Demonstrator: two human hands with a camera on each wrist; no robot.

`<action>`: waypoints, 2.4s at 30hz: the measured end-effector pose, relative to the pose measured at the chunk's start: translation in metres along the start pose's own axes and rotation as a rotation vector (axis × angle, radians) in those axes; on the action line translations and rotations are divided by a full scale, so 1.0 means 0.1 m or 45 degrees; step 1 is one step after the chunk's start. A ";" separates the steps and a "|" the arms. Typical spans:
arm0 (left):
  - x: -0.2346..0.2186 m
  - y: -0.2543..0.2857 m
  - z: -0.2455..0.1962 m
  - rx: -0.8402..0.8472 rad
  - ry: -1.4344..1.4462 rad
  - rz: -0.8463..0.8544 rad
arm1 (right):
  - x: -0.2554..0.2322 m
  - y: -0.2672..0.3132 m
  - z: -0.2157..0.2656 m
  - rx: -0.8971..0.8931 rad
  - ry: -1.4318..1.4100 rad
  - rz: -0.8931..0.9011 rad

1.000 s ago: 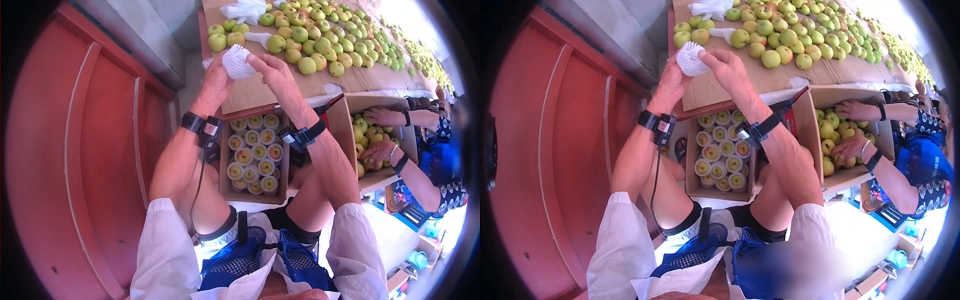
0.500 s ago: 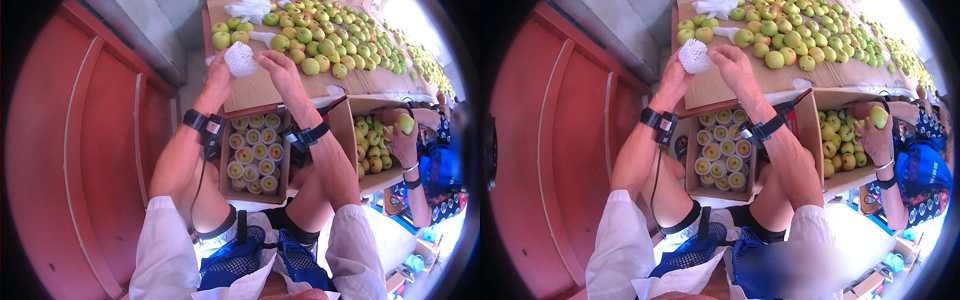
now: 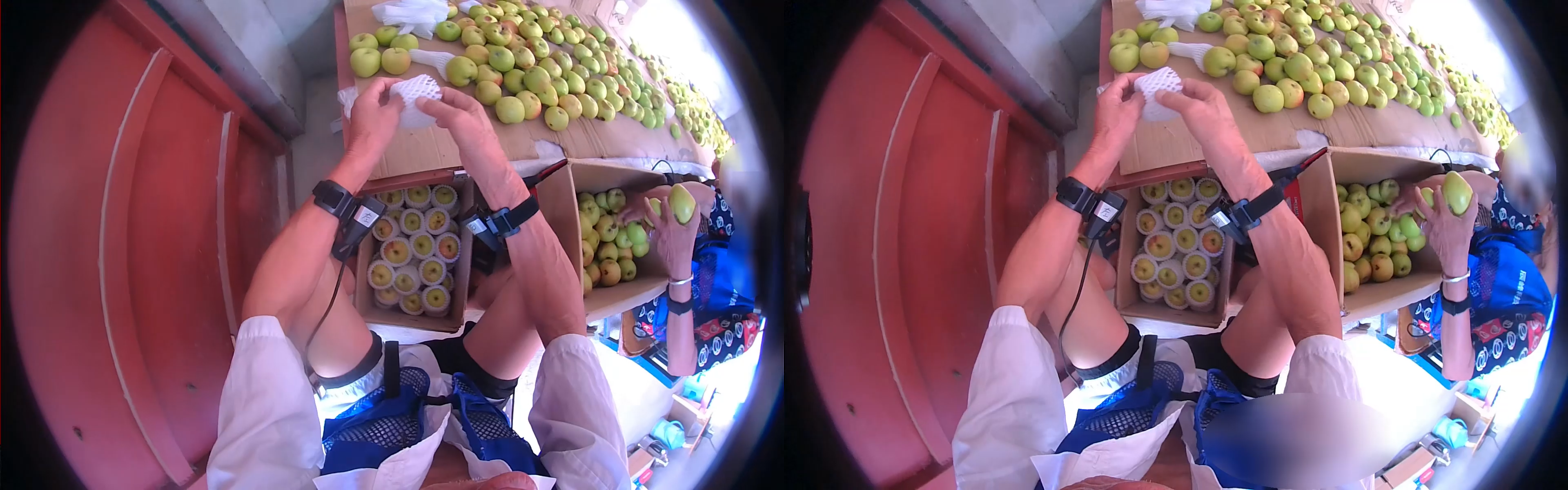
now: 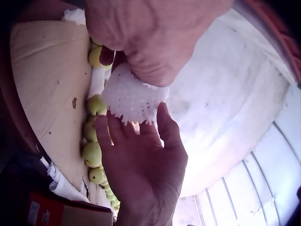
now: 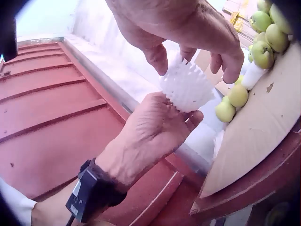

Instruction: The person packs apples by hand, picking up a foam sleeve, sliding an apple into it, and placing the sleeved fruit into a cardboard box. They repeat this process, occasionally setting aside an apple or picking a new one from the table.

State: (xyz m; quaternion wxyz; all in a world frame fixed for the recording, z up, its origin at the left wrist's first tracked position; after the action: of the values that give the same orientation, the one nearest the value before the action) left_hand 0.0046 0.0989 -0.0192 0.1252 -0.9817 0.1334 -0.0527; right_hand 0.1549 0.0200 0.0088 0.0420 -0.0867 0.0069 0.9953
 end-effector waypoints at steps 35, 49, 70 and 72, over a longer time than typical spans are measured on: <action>0.04 0.23 -0.26 -0.773 1.414 0.139 | -0.15 -0.24 -0.32 0.138 -0.254 0.178; 0.00 0.16 -0.23 -0.702 1.446 0.152 | -1.07 -0.14 -0.43 0.455 1.538 -0.809; -0.12 0.08 -0.15 -0.560 1.392 0.141 | -0.86 -0.17 -0.49 -0.410 1.216 -0.477; -0.13 0.09 -0.15 -0.553 1.387 0.140 | -0.81 -0.18 -0.47 -0.374 1.202 -0.370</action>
State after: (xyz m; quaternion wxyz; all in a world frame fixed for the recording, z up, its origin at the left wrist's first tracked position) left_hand -0.0120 0.0905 -0.0080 -0.1629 -0.8080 0.2369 -0.5142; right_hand 0.2440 0.0300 -0.0236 0.1597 -0.5315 -0.1267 0.8221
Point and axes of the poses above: each hand's wrist, its own y-axis away from the middle knuckle, its own x-axis out of the palm, z = x × y, the point moved 3 cm from there along -y, towards the middle knuckle, and after that the axes turned 15 degrees about y, right-handed, at the moved point
